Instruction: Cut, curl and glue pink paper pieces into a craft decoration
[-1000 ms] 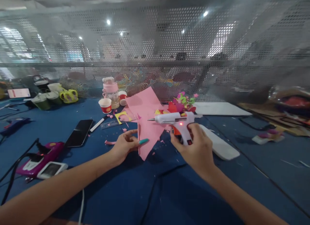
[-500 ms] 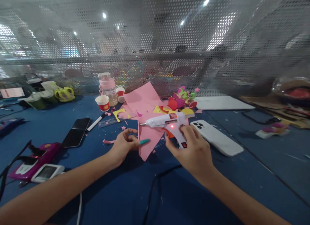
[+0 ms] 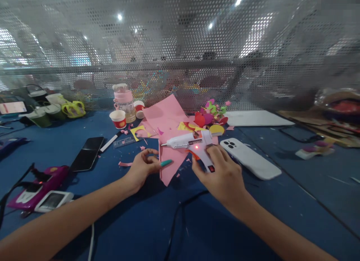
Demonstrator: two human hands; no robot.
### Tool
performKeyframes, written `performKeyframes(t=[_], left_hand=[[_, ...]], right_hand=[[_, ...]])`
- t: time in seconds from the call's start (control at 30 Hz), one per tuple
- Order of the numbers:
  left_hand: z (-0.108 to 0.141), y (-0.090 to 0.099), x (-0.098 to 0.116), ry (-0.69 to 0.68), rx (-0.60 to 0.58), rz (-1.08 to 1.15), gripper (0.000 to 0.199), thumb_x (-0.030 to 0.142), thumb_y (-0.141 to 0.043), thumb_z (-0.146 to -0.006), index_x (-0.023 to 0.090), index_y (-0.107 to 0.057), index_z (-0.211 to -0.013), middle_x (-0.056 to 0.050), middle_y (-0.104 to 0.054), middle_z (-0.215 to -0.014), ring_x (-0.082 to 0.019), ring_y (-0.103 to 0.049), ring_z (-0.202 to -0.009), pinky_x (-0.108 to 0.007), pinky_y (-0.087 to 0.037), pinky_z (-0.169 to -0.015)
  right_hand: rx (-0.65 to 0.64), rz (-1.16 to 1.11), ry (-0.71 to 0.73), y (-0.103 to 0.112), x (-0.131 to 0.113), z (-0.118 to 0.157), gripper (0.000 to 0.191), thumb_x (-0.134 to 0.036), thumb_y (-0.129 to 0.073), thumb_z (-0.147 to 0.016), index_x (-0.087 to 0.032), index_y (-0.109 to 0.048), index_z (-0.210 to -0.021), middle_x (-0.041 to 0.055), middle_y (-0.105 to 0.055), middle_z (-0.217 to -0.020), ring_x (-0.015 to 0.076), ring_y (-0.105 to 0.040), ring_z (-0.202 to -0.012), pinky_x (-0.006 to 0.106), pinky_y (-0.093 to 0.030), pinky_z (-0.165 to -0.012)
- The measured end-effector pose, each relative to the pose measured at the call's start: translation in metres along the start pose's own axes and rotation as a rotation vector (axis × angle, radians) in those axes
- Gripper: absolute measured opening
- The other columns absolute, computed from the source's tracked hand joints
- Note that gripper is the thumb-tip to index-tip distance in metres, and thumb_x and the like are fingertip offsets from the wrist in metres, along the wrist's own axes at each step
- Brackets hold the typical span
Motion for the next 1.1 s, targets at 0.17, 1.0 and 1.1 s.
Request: performKeyframes(t=[0.17, 1.0, 1.1], left_hand=[[-0.0025, 0.0036, -0.0023, 0.0, 0.007, 0.025, 0.042, 0.014, -0.077, -0.043, 0.014, -0.047, -0.072, 0.008, -0.053, -0.041, -0.005, -0.05, -0.038, -0.018, -0.047, -0.046], [-0.0002, 0.0023, -0.0013, 0.025, -0.045, 0.056, 0.038, 0.013, -0.076, -0.046, 0.014, -0.048, -0.072, 0.007, -0.054, -0.041, -0.005, -0.05, -0.039, -0.018, -0.046, -0.046], [-0.0015, 0.0045, -0.0019, 0.024, -0.026, 0.087, 0.038, 0.011, -0.075, -0.047, 0.013, -0.048, -0.072, 0.008, -0.054, -0.041, -0.004, -0.05, -0.039, -0.017, -0.047, -0.046]], right_hand=[[-0.006, 0.0, 0.022, 0.0009, -0.0006, -0.0001, 0.008, -0.021, -0.05, -0.07, -0.019, -0.042, -0.07, 0.0002, -0.051, -0.062, 0.012, -0.05, -0.05, 0.02, -0.039, -0.041], [-0.005, -0.008, 0.038, 0.0011, 0.0, -0.0019, 0.006, -0.019, -0.048, -0.072, -0.019, -0.042, -0.072, 0.0016, -0.053, -0.063, 0.0137, -0.053, -0.053, 0.022, -0.04, -0.043], [-0.016, -0.01, 0.062, 0.0023, -0.0008, -0.0014, 0.007, -0.018, -0.048, -0.071, -0.019, -0.042, -0.069, 0.0007, -0.052, -0.06, 0.013, -0.052, -0.051, 0.021, -0.039, -0.042]])
Point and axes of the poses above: each hand's wrist, its own z-axis away from the middle knuckle, its own y-axis out of the back of the hand, x = y × z, the point moved 2 cm from there along -z, towards the middle knuckle
